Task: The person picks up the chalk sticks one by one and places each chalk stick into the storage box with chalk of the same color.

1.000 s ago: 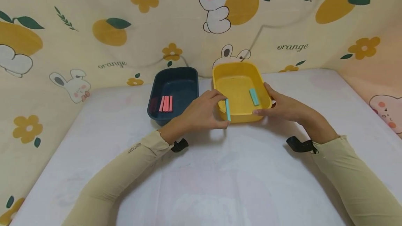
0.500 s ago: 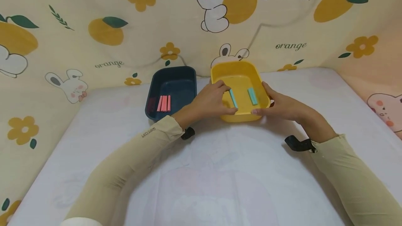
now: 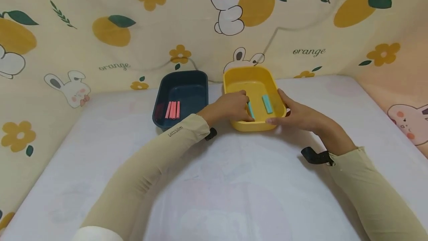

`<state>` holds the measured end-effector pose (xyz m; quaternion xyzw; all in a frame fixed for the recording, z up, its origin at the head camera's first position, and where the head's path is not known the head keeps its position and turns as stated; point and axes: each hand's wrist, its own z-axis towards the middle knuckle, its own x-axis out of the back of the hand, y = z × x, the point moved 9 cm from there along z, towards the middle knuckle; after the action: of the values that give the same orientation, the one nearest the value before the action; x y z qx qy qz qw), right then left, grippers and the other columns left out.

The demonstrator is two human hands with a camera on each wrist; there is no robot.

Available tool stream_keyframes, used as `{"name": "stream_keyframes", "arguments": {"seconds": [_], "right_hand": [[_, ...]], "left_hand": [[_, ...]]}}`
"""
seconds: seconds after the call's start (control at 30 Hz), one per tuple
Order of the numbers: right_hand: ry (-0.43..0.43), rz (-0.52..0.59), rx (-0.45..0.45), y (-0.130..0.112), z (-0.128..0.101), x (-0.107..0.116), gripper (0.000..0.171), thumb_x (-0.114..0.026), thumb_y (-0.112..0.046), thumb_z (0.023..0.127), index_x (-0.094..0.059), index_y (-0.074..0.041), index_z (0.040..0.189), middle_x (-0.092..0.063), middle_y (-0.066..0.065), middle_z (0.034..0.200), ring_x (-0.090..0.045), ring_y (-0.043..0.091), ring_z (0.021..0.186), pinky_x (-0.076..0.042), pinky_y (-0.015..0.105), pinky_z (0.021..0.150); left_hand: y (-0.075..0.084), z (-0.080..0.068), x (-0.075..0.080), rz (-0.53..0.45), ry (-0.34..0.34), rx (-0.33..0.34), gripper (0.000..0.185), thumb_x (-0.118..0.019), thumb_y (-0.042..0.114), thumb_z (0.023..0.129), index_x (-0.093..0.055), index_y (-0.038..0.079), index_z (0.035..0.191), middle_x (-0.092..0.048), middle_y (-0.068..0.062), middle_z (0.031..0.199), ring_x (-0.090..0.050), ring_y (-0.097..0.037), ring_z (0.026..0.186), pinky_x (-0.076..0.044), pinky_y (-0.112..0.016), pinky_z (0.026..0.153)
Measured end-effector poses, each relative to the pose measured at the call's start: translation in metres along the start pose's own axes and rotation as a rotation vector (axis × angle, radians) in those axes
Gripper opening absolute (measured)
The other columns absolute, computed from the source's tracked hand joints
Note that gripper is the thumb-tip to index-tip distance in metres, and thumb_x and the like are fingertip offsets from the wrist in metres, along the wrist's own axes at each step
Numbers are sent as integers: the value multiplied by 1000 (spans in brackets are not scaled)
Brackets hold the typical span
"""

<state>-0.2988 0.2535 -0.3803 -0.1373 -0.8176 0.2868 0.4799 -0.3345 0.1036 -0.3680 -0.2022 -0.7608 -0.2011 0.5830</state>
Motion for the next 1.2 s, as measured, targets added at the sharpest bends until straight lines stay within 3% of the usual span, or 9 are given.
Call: {"name": "stream_keyframes", "arguments": {"seconds": [0.23,0.33,0.47,0.63,0.87,1.2], "right_hand": [[3,1,-4,1,-2,-1,111,-64,-51,92,21,-22,156,-10,26,163,-38,42,125,-36,66,103],[15,-9,4,-3,-3,2,111,-65,-50,92,20,-21,157,-12,26,163,-40,43,126,-34,67,105],[20,-14,-1,-5,-3,5,111,-64,-50,92,21,-22,157,-12,26,162,-40,44,126,-32,69,106],[13,12,1,-2,-1,4,110,-64,-50,92,21,-25,156,-9,26,163,-37,43,127,-33,70,105],[9,27,-6,-2,-1,0,110,-65,-51,92,21,-26,156,-5,24,165,-38,42,127,-32,69,106],[17,7,-22,1,-2,0,111,-64,-52,91,22,-27,156,-6,24,165,-40,43,127,-32,69,106]], "left_hand": [[3,14,-4,70,33,2,56,-63,69,83,-67,22,114,-59,6,122,-56,-13,99,-49,-30,83],[2,15,-2,86,41,21,66,-62,73,82,-65,23,125,-58,6,127,-54,-15,106,-48,-30,87],[0,15,0,129,30,46,78,-56,76,83,-52,27,144,-49,3,146,-50,-18,125,-44,-32,101],[-3,17,0,124,-3,99,81,-52,76,86,-41,30,151,-38,1,157,-41,-20,138,-37,-34,112],[-5,21,0,76,-6,139,80,-54,75,85,-38,34,152,-39,1,153,-41,-21,131,-39,-34,107],[-6,24,0,65,20,127,80,-55,76,84,-40,33,151,-41,1,151,-44,-20,127,-43,-32,101]]}}
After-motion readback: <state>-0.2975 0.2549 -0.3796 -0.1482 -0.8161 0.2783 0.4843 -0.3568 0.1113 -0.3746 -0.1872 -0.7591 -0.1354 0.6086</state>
